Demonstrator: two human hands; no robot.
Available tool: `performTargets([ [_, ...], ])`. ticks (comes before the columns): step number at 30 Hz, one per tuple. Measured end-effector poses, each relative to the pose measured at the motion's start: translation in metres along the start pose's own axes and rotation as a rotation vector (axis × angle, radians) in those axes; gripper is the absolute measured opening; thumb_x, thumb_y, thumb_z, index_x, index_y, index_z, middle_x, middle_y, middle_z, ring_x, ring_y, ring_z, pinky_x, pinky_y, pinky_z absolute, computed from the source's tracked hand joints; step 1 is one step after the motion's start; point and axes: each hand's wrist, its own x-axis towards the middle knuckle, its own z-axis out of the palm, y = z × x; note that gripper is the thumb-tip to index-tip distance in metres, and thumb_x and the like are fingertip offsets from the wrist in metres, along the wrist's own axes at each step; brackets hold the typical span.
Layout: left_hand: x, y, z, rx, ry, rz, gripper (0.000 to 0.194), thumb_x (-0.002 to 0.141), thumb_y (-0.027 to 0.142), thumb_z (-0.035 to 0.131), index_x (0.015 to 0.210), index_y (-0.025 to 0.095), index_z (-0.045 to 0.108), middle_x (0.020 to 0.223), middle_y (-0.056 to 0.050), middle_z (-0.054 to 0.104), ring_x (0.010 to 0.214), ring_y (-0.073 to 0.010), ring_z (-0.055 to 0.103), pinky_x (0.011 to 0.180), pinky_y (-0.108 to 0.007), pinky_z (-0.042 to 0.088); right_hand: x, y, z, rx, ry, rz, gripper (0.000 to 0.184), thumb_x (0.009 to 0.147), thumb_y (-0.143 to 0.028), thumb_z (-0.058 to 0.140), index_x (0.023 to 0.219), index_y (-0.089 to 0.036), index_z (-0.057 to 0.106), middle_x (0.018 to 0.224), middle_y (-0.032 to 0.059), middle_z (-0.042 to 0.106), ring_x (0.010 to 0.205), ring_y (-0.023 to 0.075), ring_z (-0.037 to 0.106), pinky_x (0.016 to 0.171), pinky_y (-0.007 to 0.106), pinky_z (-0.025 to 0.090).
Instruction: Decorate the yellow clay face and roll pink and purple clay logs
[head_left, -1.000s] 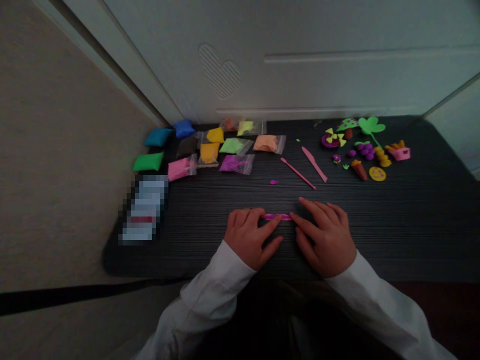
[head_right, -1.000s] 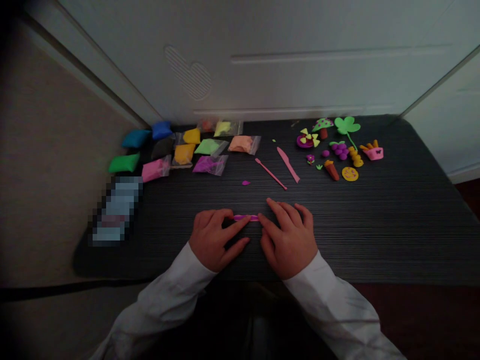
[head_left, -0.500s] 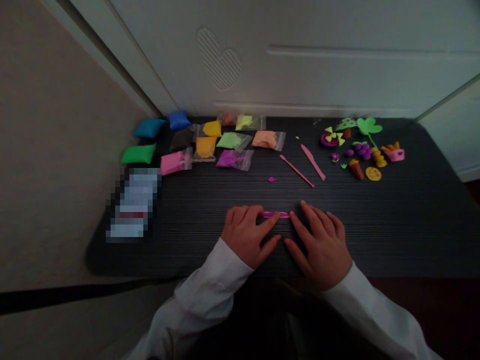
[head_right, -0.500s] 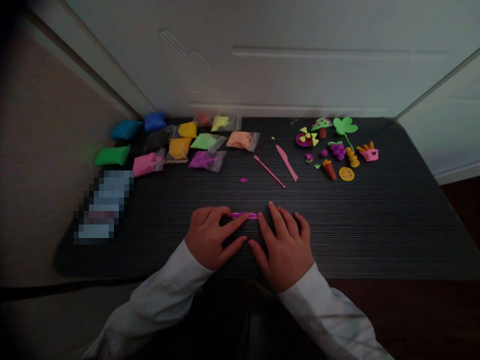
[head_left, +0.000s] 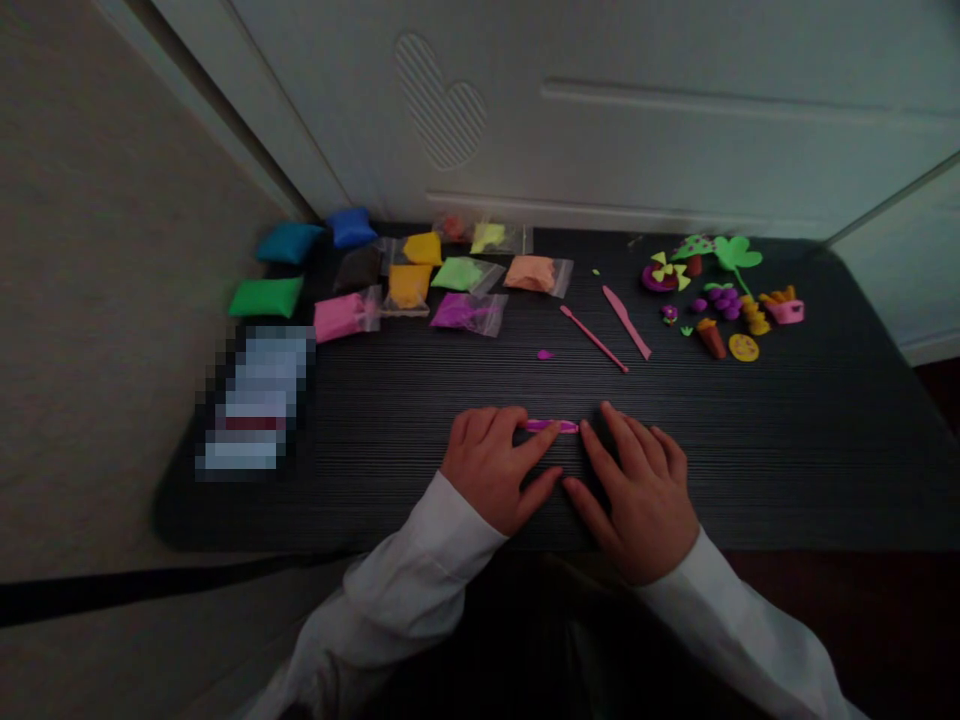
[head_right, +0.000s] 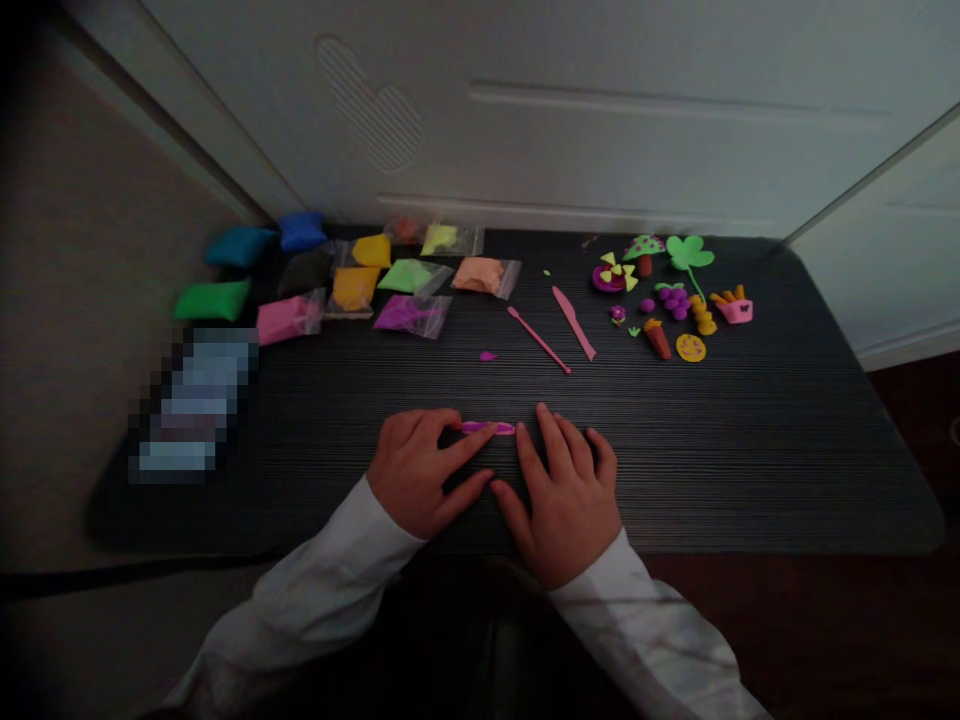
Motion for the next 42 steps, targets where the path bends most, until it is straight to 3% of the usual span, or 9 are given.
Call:
performTargets([
  [8,-0.002,-0.001,0.002,-0.012,0.026,-0.003,0.043,0.077,0.043,0.043,0.117,0.030,0.046,0.102,-0.007,0.050,0.092,-0.0221,0.043,0.079,-0.040,0.033,0.004,-0.009,-0.001,0.009,-0.011,-0.004,0.050,0.081,-0.045,0.037,0.122,-0.017,0.042,0.135,0.0111,0.031,0.118,0.0260,0.032,0.096,0.048,0.022],
  [18,-0.022,-0.022,-0.001,-0.008,0.197,-0.094,0.035,0.073,0.023,0.050,0.108,0.025,0.055,0.090,-0.005,0.054,0.085,-0.0182,0.047,0.077,-0.036,0.037,0.005,-0.012,-0.002,0.009,-0.040,-0.014,0.054,0.081,-0.050,0.033,0.125,-0.019,0.039,0.137,0.0112,0.027,0.121,0.0256,0.028,0.097,0.048,0.020],
  [24,-0.026,-0.032,-0.008,-0.032,0.308,-0.116,0.029,0.072,0.020,0.051,0.100,0.018,0.058,0.085,-0.005,0.054,0.081,-0.0157,0.050,0.076,-0.034,0.039,0.011,-0.022,-0.001,0.033,-0.056,-0.034,0.054,0.080,-0.050,0.035,0.124,-0.019,0.039,0.137,0.0128,0.027,0.121,0.0271,0.027,0.097,0.050,0.019],
  [34,-0.025,-0.032,-0.010,-0.118,0.314,-0.146,0.025,0.073,0.020,0.051,0.096,0.018,0.060,0.084,-0.005,0.054,0.080,-0.0155,0.050,0.075,-0.034,0.039,0.004,-0.013,-0.006,-0.010,0.014,-0.007,0.053,0.079,-0.047,0.041,0.123,-0.017,0.041,0.134,0.0149,0.031,0.119,0.0282,0.031,0.094,0.049,0.025],
  [42,-0.025,-0.032,-0.010,-0.131,0.318,-0.142,0.024,0.073,0.020,0.052,0.095,0.017,0.061,0.083,-0.005,0.054,0.080,-0.0153,0.050,0.075,-0.033,0.038,0.006,-0.017,-0.001,-0.026,-0.027,-0.006,0.053,0.080,-0.049,0.038,0.123,-0.019,0.041,0.135,0.0129,0.029,0.120,0.0267,0.029,0.096,0.048,0.023],
])
